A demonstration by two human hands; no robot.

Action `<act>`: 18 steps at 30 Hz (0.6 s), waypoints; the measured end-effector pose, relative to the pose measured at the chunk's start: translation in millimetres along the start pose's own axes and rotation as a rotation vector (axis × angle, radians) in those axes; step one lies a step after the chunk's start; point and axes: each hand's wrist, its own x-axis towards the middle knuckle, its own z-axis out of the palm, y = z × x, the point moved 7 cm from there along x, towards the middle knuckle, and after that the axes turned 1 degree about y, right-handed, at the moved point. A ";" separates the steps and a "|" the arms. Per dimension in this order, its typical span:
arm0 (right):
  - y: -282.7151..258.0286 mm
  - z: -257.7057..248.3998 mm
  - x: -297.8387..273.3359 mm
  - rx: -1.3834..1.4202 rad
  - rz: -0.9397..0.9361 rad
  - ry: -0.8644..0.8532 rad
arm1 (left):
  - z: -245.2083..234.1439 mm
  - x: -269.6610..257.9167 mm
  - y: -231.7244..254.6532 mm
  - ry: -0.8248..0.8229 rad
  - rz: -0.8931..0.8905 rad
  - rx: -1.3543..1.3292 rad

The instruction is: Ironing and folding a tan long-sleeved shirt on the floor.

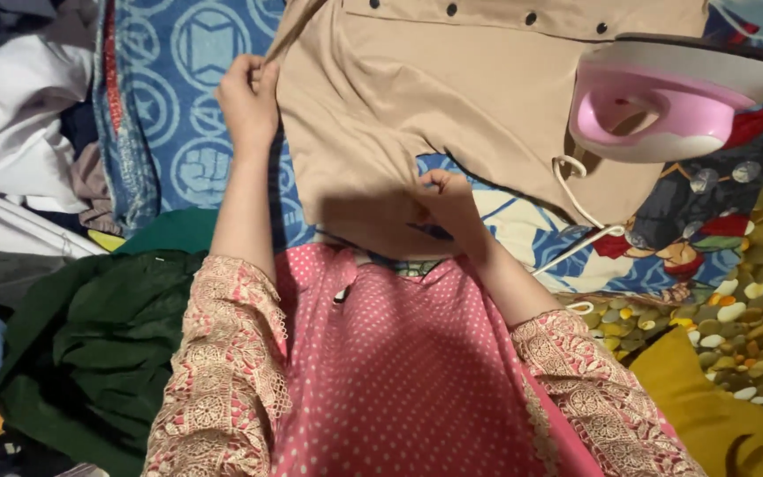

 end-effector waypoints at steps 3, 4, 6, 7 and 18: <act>-28.2 10.4 -18.8 -0.173 -0.027 0.012 | -8.7 -0.5 21.0 -0.078 -0.014 -0.081; -33.2 12.8 -22.3 -0.174 -0.026 0.009 | -15.2 -5.8 25.0 -0.076 -0.016 -0.079; -44.9 15.8 -30.4 -0.348 -0.061 0.038 | -20.7 -17.4 35.9 -0.176 0.010 -0.041; -42.7 15.1 -29.8 -0.345 -0.060 0.038 | -22.3 -24.3 33.5 -0.178 0.009 -0.038; 15.3 6.8 -9.1 0.002 0.015 -0.144 | -27.4 -96.0 -22.8 -0.335 -0.081 0.165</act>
